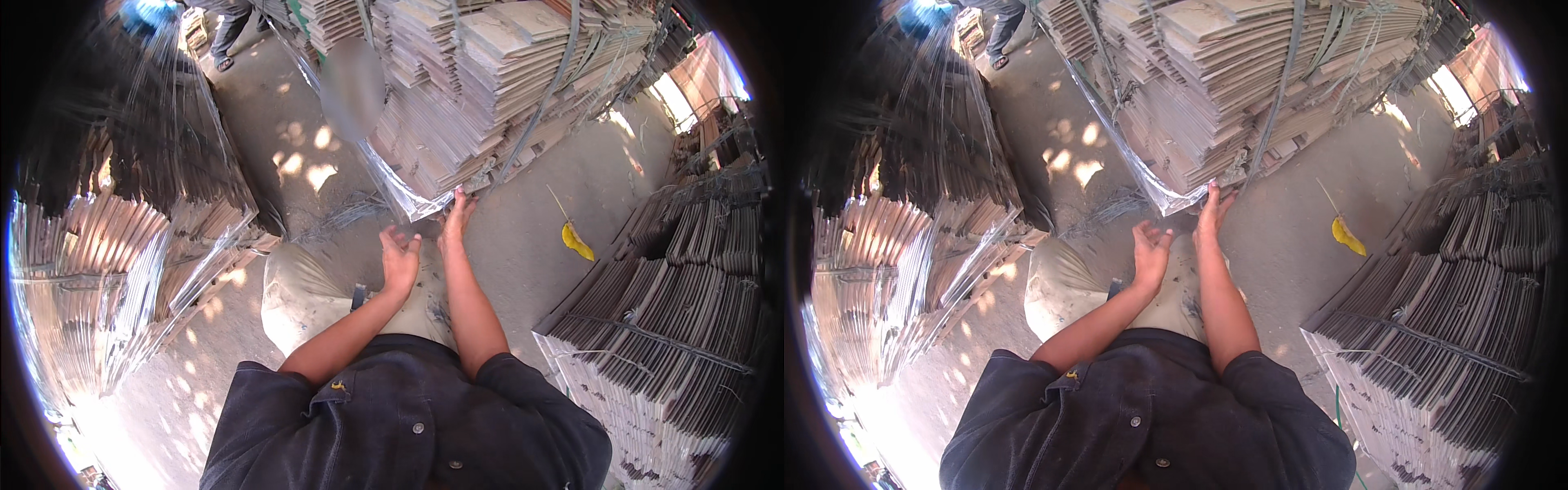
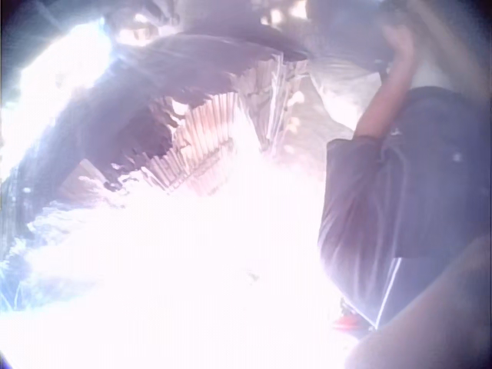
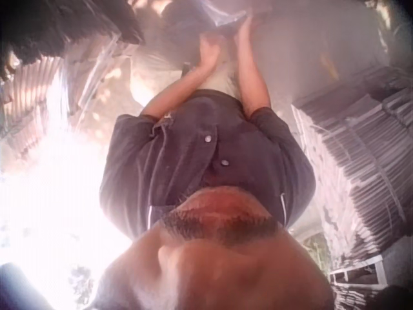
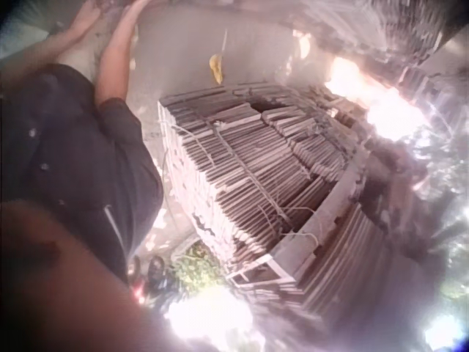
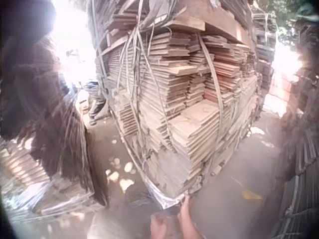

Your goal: The person wraps a pallet of stacked cardboard materials using a roll of plastic film, moving around the stack and securing the layers by hand.

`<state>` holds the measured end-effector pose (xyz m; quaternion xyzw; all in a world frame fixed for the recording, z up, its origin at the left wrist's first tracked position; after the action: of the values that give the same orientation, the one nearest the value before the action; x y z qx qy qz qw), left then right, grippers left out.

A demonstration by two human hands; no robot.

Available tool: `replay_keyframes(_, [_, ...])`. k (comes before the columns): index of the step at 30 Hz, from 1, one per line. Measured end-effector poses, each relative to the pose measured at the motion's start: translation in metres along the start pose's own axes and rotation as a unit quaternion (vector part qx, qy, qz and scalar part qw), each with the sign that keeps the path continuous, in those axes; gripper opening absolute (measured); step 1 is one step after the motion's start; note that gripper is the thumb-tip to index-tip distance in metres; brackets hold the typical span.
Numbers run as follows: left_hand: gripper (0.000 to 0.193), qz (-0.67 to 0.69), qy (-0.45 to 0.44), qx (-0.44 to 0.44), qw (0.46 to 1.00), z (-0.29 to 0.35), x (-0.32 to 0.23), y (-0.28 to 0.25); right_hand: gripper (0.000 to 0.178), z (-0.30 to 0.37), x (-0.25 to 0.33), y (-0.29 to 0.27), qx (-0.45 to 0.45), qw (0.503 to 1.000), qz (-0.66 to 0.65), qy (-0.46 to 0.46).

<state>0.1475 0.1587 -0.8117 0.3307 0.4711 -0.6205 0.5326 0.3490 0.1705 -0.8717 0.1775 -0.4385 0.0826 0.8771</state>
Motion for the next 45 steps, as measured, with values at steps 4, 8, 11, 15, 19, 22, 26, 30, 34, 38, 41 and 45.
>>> replay_keyframes(4, [0.11,-0.026,0.093,-0.075,0.993,-0.028,-0.024,0.01,0.117,0.01,0.014,0.002,0.009,1.0,0.017,-0.005])
replay_keyframes(8, [0.131,0.009,0.006,-0.055,0.998,-0.041,-0.034,0.028,0.116,-0.01,0.007,-0.003,0.019,1.0,0.004,-0.014])
replay_keyframes(11, [0.134,0.016,-0.051,-0.046,0.998,-0.047,-0.033,0.031,0.116,-0.012,0.011,-0.003,0.019,0.999,0.003,-0.025])
replay_keyframes(15, [0.134,0.015,-0.102,-0.031,0.994,-0.045,-0.035,0.036,0.115,-0.019,0.005,-0.005,0.005,0.999,-0.016,-0.035])
replay_keyframes(19, [0.133,-0.009,-0.126,-0.034,0.991,-0.046,-0.028,0.038,0.115,-0.016,0.003,-0.004,-0.008,1.0,-0.013,-0.025])
replay_keyframes(22, [0.132,0.003,-0.109,-0.045,0.993,-0.045,-0.026,0.04,0.117,-0.01,0.008,-0.006,-0.012,0.999,-0.003,-0.031])
replay_keyframes(26, [0.131,0.016,-0.086,-0.062,0.994,-0.043,-0.032,0.039,0.118,0.003,0.017,-0.006,0.014,0.999,0.045,-0.005])
replay_keyframes(30, [0.132,0.002,-0.099,-0.051,0.994,-0.047,-0.031,0.038,0.113,0.014,0.034,-0.011,0.031,0.991,0.131,-0.016])
replay_keyframes(34, [0.133,-0.003,-0.111,-0.027,0.993,-0.05,-0.032,0.042,0.084,0.015,0.053,-0.023,-0.009,0.984,0.135,-0.117])
replay_keyframes(38, [0.134,0.01,-0.114,-0.022,0.993,-0.051,-0.031,0.041,0.054,0.059,0.087,-0.026,-0.031,0.907,0.25,-0.336])
replay_keyframes(41, [0.134,0.022,-0.12,-0.016,0.992,-0.05,-0.031,0.043,0.044,0.082,0.097,-0.019,0.003,0.814,0.332,-0.478])
replay_keyframes(45, [0.135,0.029,-0.12,-0.01,0.992,-0.049,-0.032,0.047,0.041,0.094,0.097,-0.01,0.024,0.699,0.389,-0.6])
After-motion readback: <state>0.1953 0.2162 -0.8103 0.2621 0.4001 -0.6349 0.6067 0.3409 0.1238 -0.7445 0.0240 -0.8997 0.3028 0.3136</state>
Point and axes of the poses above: each hand's wrist, its own z-axis away from the middle knuckle, its own y-axis out of the palm, x = y × z, the point moved 9 cm from there along -z, towards the middle knuckle, and after that the axes turned 10 degrees about -x, right-handed, at the moved point
